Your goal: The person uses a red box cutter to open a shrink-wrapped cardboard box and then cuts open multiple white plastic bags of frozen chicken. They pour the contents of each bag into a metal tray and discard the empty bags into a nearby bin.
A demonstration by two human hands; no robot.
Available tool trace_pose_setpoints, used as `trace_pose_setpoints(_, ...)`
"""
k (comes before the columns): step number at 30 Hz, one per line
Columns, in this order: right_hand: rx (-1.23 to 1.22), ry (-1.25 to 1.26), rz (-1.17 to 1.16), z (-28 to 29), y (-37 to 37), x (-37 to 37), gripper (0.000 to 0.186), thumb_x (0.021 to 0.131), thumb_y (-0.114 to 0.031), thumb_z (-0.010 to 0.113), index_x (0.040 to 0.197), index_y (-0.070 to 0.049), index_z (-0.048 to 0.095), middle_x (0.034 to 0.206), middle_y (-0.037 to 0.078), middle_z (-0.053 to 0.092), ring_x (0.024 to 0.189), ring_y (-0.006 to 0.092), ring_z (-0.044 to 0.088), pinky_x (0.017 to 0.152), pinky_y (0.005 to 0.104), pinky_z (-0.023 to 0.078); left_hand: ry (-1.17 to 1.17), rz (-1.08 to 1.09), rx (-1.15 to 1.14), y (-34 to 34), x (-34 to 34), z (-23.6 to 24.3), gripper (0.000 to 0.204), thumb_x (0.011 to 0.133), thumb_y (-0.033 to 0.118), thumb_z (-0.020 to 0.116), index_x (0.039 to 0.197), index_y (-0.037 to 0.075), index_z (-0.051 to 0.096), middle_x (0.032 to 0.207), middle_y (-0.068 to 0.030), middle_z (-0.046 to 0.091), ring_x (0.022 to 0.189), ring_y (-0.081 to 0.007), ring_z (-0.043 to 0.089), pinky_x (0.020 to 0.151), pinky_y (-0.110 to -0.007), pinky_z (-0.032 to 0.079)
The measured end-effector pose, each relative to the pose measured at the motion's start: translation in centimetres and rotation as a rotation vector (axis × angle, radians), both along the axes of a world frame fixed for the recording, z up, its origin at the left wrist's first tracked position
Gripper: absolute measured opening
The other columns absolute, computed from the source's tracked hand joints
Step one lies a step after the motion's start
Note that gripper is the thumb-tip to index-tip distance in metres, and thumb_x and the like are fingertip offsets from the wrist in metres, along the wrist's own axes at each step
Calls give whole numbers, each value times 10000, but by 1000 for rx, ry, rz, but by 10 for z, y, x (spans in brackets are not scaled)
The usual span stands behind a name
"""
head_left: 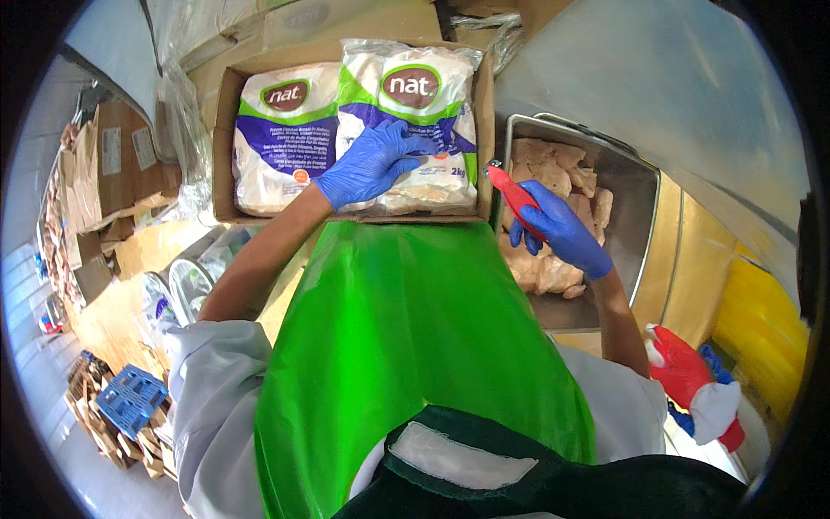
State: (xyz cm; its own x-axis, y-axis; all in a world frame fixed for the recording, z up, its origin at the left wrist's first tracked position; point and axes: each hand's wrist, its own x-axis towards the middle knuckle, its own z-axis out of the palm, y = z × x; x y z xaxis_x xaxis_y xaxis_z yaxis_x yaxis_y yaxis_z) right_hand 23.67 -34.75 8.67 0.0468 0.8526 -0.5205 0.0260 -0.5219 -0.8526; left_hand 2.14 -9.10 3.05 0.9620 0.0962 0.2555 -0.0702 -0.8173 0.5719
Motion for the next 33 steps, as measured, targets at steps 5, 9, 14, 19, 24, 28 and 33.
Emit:
trace_pose_setpoints(5, 22, -6, -95, -3, -14, -12, 377, 974, -337, 483, 1215, -48, 453, 750, 55, 616, 555, 78, 513, 496, 208, 410, 166, -157, -9, 14, 11, 9, 275, 913, 297, 549, 1109, 113, 610, 942, -173, 600, 871, -368, 591, 760, -461, 469)
trace_pose_setpoints(9, 62, -29, -151, -20, -19, -24, 380, 982, -320, 458, 1234, -37, 437, 744, 54, 609, 538, 70, 491, 489, 210, 409, 301, -251, 287, 18, 26, 29, 391, 898, 427, 543, 1108, 106, 616, 951, -186, 606, 849, -392, 598, 759, -469, 471)
trace_pose_setpoints(14, 242, -50, -101, -31, -12, -30, 321, 988, -279, 432, 1213, -51, 445, 725, 51, 592, 525, 74, 477, 490, 218, 413, 400, -383, -132, 21, 30, 42, 410, 892, 429, 561, 1120, 91, 611, 1046, -147, 616, 975, -348, 589, 836, -437, 470)
trace_pose_setpoints(19, 197, -87, -106, -39, 0, -38, 267, 985, -272, 429, 1133, -51, 457, 707, 51, 575, 513, 89, 483, 493, 244, 420, 526, -400, 480, 28, 40, 62, 335, 912, 337, 545, 1218, 215, 603, 1000, -113, 602, 909, -272, 595, 769, -436, 446)
trace_pose_setpoints(24, 378, -443, -8, -65, 24, -44, 236, 966, -204, 431, 1121, -28, 456, 728, 112, 608, 549, 213, 584, 502, 361, 461, 424, -388, 984, 39, 46, 51, 612, 827, 85, 491, 1305, 467, 471, 1204, -95, 570, 996, -252, 587, 765, -427, 438)
trace_pose_setpoints(28, 264, -1042, 243, -47, 48, -42, 227, 900, -143, 490, 1086, -15, 466, 783, 177, 623, 603, 316, 627, 507, 428, 478, 181, -399, 967, 48, 38, 47, 587, 788, 100, 525, 1325, 334, 490, 910, -101, 566, 780, -240, 536, 642, -382, 359)
trace_pose_setpoints(33, 538, -1355, 332, -65, 65, -29, 261, 836, -140, 532, 1063, -17, 491, 725, 164, 621, 617, 299, 653, 487, 424, 501, 352, -330, 915, 43, 39, 52, 562, 757, 102, 568, 1276, 314, 531, 982, -103, 581, 815, -238, 542, 660, -383, 359)
